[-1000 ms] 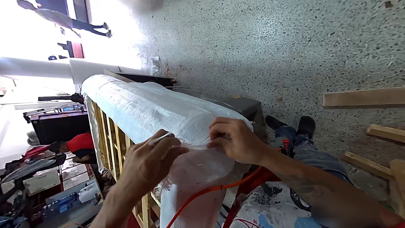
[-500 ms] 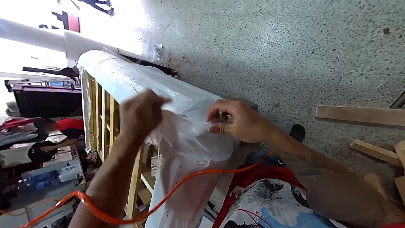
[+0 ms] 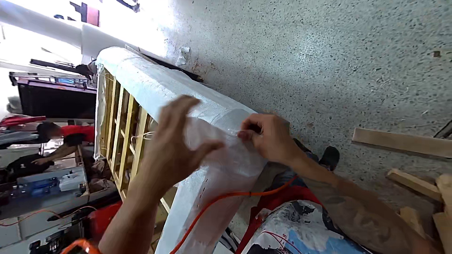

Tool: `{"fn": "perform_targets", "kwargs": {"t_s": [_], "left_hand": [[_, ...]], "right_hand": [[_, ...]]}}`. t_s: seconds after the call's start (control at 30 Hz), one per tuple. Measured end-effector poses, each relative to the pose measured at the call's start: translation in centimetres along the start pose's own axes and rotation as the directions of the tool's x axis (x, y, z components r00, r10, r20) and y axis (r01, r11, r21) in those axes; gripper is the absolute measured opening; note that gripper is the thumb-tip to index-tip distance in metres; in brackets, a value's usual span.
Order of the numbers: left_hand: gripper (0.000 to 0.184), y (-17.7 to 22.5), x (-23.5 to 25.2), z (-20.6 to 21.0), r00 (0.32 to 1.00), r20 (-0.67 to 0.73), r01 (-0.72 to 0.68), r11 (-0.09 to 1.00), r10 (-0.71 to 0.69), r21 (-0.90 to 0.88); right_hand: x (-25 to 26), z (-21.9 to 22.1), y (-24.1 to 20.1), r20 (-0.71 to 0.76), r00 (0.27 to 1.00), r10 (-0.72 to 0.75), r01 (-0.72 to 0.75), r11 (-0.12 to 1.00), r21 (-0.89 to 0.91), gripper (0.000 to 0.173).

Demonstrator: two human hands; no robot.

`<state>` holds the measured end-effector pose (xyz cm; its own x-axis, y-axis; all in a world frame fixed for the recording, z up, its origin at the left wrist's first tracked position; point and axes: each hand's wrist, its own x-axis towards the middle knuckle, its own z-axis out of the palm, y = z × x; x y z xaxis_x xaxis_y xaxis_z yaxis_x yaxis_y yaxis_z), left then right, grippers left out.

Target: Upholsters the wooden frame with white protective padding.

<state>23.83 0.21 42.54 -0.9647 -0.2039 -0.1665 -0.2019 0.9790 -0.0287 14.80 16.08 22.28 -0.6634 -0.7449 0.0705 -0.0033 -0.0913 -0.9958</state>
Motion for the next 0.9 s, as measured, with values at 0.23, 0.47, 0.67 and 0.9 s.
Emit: {"fn": "perform_targets", "kwargs": {"t_s": [0.23,0.47,0.67,0.9], "left_hand": [[0.012,-4.3,3.2,6.2,0.952,-0.052,-0.3,0.89,0.3,-0.345],[0.005,-4.0,1.2,8.3,0.917,-0.371,-0.282,0.897,0.147,-0.341],[0.012,-3.7,1.7,7.9,0.969,-0.23,-0.167,0.922,0.088,-0.348],[0.046,-1.1,2.5,4.9,0.958,0.172,-0.196,0.963,0.228,-0.186]], "right_hand": [[0.5,0.0,-1.2,0.009,0.981,0.193,-0.192,0.981,-0.031,0.011],[-0.2,-1.5,1.8,0.061,0.997,-0.048,0.04,0.991,0.124,0.017],[-0.7,-0.1,1.0,-0.085,0.992,-0.089,0.091,0.996,0.013,0.01],[0.7,-0.6,3.9,-0.272,0.932,0.239,-0.279,0.953,-0.117,0.024]]}}
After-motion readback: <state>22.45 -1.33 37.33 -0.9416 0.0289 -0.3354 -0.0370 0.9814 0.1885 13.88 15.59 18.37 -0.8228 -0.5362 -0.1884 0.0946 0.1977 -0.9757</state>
